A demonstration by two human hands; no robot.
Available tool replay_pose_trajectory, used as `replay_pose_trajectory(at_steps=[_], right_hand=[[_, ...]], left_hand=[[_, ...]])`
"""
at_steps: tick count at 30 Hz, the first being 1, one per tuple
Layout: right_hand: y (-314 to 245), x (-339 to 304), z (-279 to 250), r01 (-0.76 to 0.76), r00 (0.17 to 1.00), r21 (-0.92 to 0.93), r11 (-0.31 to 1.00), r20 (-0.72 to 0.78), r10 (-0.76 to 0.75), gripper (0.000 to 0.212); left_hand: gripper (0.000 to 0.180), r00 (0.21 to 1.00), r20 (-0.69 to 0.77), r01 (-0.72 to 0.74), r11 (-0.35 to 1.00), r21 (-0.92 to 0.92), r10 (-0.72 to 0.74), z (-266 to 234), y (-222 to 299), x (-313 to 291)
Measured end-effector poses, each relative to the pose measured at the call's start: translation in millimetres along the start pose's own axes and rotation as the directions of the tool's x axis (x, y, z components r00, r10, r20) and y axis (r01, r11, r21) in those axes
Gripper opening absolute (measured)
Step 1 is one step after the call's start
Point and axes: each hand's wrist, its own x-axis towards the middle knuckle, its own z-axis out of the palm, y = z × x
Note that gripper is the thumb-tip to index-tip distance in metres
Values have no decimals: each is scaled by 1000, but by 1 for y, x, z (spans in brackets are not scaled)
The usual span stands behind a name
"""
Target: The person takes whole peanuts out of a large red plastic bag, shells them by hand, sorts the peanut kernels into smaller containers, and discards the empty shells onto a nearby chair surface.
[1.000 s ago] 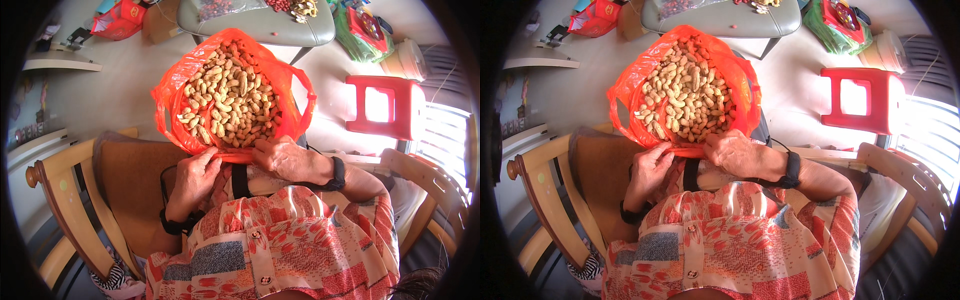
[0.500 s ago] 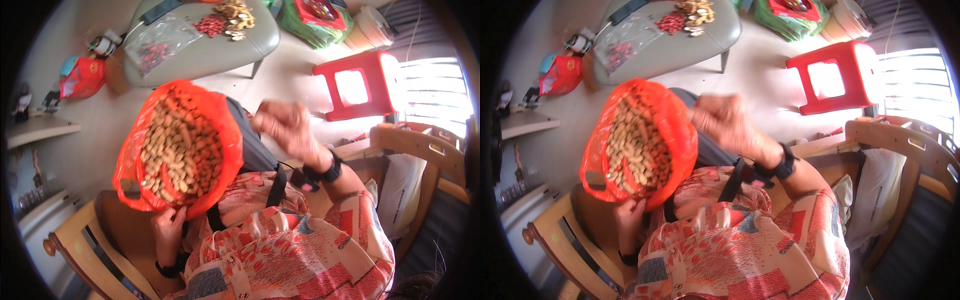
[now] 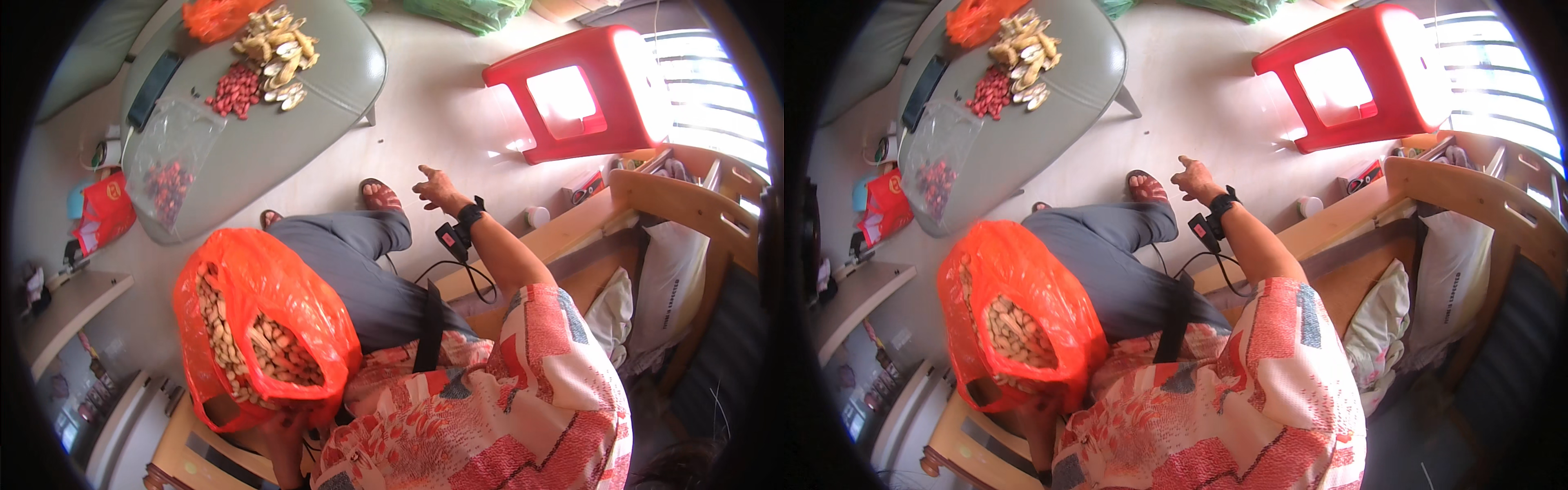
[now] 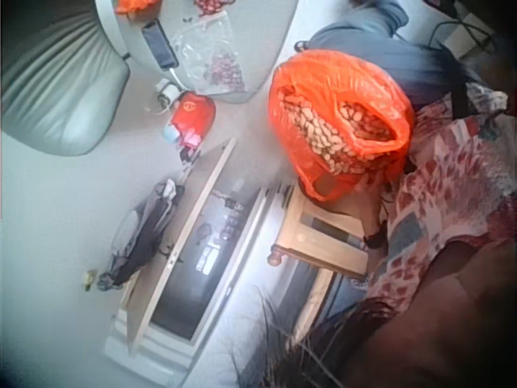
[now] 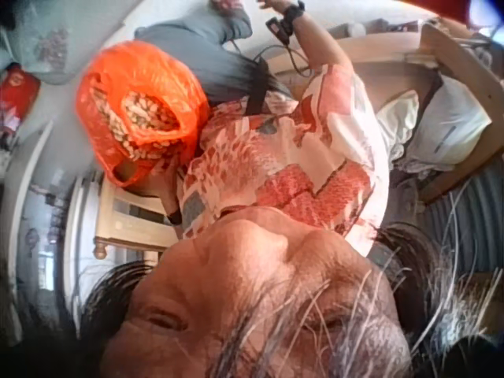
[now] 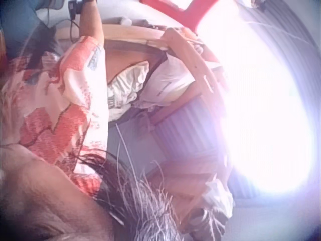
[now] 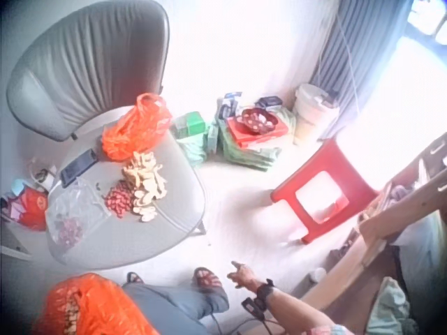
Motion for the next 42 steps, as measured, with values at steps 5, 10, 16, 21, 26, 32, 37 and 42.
replay_pose_trajectory(at_steps=[5,10,16,21,26,32,37,42], right_hand=[[-12,40,32,-207,970,-435,876,28,243,71],[32,52,82,177,837,-460,870,536,113,54],[51,73,93,268,907,-488,831,417,-47,33],[51,125,68,-322,942,-220,921,-172,288,10],[63,159,58,-334,783,-228,915,-608,134,29],[77,200,57,-324,782,-274,906,-617,92,29],[92,226,54,-249,859,-376,893,-512,24,21],[77,176,26,-71,791,-280,957,-601,-117,22]], left_hand=[[24,993,111,33,986,164,-51,-7,0,23],[24,974,170,104,965,242,-148,-9,9,28],[23,944,213,185,939,290,-252,-7,7,28],[23,927,237,211,928,308,-290,-4,13,30],[23,917,224,247,910,333,-331,-6,13,34],[22,909,229,261,904,340,-349,-9,16,42],[22,920,210,259,916,306,-331,-14,16,42],[21,941,180,240,940,241,-286,-12,10,38]])
